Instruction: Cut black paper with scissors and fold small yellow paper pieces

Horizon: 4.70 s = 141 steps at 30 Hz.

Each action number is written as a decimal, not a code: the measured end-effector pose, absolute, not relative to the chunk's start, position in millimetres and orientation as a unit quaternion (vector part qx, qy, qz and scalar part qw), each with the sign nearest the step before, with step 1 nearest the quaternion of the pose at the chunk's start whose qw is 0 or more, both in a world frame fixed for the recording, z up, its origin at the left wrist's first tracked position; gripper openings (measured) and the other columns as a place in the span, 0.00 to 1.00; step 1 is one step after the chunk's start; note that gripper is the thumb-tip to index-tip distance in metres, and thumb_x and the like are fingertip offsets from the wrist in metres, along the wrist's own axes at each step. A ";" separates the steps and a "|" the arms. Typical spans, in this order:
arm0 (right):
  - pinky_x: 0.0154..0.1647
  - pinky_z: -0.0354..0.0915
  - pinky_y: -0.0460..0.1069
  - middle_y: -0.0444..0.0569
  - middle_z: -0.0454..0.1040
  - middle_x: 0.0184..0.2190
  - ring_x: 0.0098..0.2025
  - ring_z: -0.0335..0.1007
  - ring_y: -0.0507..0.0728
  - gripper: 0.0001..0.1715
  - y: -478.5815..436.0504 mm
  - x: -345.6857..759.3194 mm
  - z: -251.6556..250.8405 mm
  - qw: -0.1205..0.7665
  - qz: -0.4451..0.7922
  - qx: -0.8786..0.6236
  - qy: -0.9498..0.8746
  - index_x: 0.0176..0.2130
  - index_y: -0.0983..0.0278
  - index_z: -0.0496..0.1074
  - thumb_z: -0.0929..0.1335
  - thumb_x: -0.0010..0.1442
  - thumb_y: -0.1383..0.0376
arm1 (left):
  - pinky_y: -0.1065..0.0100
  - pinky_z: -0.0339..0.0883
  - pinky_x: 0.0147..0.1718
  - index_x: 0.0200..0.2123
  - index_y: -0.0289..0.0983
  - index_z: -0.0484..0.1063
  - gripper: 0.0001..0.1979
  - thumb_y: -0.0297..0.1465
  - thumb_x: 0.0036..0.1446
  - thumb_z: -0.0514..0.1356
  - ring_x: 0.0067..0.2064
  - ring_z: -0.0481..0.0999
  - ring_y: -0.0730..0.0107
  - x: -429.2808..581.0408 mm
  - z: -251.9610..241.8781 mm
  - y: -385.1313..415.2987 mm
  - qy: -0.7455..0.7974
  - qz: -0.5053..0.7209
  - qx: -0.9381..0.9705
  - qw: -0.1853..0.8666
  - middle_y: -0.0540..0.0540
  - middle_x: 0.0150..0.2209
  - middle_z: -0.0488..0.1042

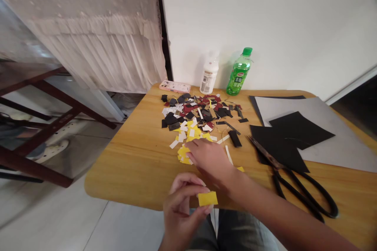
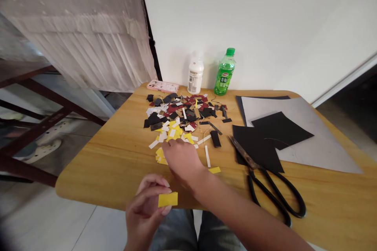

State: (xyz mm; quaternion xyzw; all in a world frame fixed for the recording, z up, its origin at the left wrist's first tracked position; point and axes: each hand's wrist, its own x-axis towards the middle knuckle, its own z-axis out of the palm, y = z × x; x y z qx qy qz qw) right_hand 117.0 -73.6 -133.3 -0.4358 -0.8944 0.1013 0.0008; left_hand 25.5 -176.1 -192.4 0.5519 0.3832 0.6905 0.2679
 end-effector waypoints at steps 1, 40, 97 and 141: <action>0.40 0.72 0.53 0.53 0.79 0.43 0.46 0.77 0.64 0.11 -74.5 117.6 -134.3 0.000 0.097 -0.433 -0.896 0.48 0.66 0.75 0.65 0.68 0.71 | 0.77 0.74 0.36 0.36 0.41 0.82 0.07 0.37 0.56 0.69 0.36 0.78 0.73 25.6 -192.3 -175.6 0.383 0.690 0.553 0.267 0.49 0.35 0.75; 0.43 0.71 0.51 0.50 0.80 0.38 0.41 0.78 0.59 0.04 -72.8 159.2 -143.1 0.116 0.201 -0.442 -0.867 0.39 0.65 0.75 0.70 0.63 0.73 | 0.70 0.75 0.29 0.33 0.40 0.82 0.08 0.39 0.55 0.70 0.32 0.79 0.66 28.0 -186.4 -175.1 0.412 0.682 0.555 0.239 0.45 0.32 0.77; 0.24 0.66 0.40 0.37 0.74 0.26 0.22 0.70 0.44 0.25 -78.6 214.7 -112.6 -0.019 0.796 -0.307 -0.521 0.27 0.61 0.55 0.76 0.46 0.69 | 0.74 0.71 0.34 0.39 0.48 0.84 0.13 0.32 0.48 0.75 0.33 0.77 0.72 15.8 -188.8 -172.1 0.325 0.520 0.556 0.561 0.48 0.34 0.80; 0.30 0.60 0.44 0.38 0.69 0.27 0.27 0.65 0.49 0.25 -132.7 210.6 -121.8 0.219 0.723 -0.418 -0.505 0.28 0.61 0.58 0.78 0.51 0.59 | 0.71 0.77 0.34 0.38 0.45 0.85 0.10 0.35 0.51 0.73 0.34 0.82 0.65 21.0 -187.4 -174.9 0.416 0.590 0.597 0.349 0.45 0.33 0.83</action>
